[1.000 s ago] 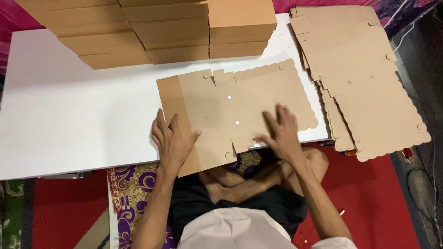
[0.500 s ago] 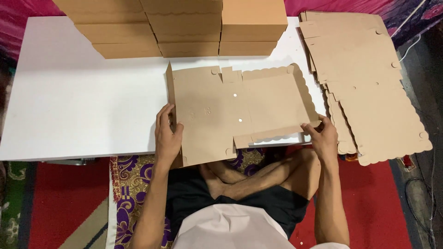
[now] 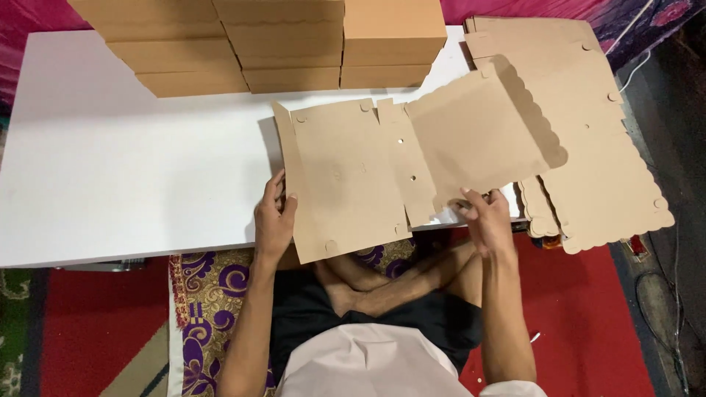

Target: Assembling a cardboard box by folding and interlocking pre-cut flaps.

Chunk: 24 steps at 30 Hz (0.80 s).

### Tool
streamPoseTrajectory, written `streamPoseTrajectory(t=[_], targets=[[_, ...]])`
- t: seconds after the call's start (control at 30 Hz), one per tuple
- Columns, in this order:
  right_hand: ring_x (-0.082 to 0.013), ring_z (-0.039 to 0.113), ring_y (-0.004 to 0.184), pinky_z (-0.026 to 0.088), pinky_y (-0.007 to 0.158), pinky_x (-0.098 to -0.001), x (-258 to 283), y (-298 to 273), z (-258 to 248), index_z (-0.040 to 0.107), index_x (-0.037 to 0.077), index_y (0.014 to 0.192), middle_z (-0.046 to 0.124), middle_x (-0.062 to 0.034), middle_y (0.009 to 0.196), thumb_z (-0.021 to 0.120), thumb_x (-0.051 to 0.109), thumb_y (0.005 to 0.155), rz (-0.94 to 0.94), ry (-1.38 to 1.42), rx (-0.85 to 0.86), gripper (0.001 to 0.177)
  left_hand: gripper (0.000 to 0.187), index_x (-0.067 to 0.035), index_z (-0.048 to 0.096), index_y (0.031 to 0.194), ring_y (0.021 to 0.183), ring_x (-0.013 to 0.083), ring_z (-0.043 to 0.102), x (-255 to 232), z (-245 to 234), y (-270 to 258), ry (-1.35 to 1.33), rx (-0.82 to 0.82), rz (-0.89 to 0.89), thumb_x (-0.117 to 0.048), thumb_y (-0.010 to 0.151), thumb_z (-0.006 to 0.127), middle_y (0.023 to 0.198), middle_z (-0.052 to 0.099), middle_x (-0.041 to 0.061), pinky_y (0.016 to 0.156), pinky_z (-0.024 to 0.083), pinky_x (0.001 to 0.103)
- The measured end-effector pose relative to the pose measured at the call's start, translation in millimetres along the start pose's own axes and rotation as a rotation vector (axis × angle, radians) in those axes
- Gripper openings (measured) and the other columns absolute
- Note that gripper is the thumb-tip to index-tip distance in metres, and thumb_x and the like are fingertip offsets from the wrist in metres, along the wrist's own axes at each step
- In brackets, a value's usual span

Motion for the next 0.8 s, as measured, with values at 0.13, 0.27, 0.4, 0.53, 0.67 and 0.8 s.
streamPoseTrajectory(t=[0.13,0.27,0.4,0.53,0.67,0.8], targets=[[-0.0174,0.069,0.082,0.055,0.084,-0.037,11,-37,46,0.054,0.006,0.1,0.055,-0.0014,0.087,0.074,0.01,0.093,-0.025,0.056,-0.052,0.022,0.052,0.001,0.04,0.15,0.135,0.0479,0.047,-18,-6,-11,0.182,0.011,0.016,-0.01,0.1,0.052,0.144,0.05,0.032,0.107,0.045,0.058],[-0.017,0.062,0.088,0.054,0.089,-0.0444,9,-58,62,0.063,0.0,0.105,0.058,-0.0058,0.092,0.071,0.01,0.097,-0.188,-0.149,0.051,0.016,0.054,0.0,0.048,0.145,0.151,0.0419,0.018,-5,-13,-11,0.604,-0.04,0.11,-0.027,0.1,0.061,0.152,0.041,0.023,0.12,0.02,0.057],[-0.014,0.054,0.083,0.051,0.083,-0.0379,-16,-53,63,0.073,0.003,0.096,0.06,-0.0036,0.079,0.07,0.02,0.099,-0.292,-0.432,0.252,0.018,0.065,0.005,0.045,0.148,0.146,0.0513,0.014,-1,-9,-10,0.709,-0.147,0.172,-0.022,0.095,0.071,0.158,0.024,0.028,0.116,0.021,0.066],[-0.0356,0.063,0.118,0.048,0.101,-0.0561,-6,-79,104,0.058,-0.006,0.133,0.069,-0.0224,0.116,0.08,0.013,0.089,-0.422,-0.542,0.334,0.053,0.063,0.001,0.05,0.144,0.144,0.0499,0.019,12,-9,-11,0.704,-0.169,0.197,-0.023,0.092,0.075,0.153,0.033,0.025,0.115,0.019,0.066],[-0.0339,0.065,0.08,0.053,0.08,-0.0512,-44,-59,98,0.06,-0.013,0.115,0.065,-0.0254,0.082,0.066,0.006,0.095,-0.514,-0.741,0.33,0.027,0.049,-0.004,0.055,0.139,0.146,0.044,0.017,18,-13,-11,0.754,-0.136,0.224,-0.027,0.098,0.068,0.153,0.034,0.02,0.115,0.016,0.059],[-0.0306,0.068,0.081,0.055,0.079,-0.0452,-37,-56,93,0.062,-0.008,0.115,0.064,-0.0202,0.079,0.056,-0.006,0.094,-0.487,-0.848,0.473,0.022,0.047,-0.01,0.058,0.139,0.151,0.042,0.015,7,-31,-11,0.625,0.024,0.117,-0.028,0.096,0.067,0.159,0.033,0.016,0.117,0.014,0.059]])
Point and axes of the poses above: each hand's wrist, its own y-axis towards the middle knuckle, its own z-axis out of the palm, x = y × z, the point moved 2 cm from there along y, towards the middle knuckle
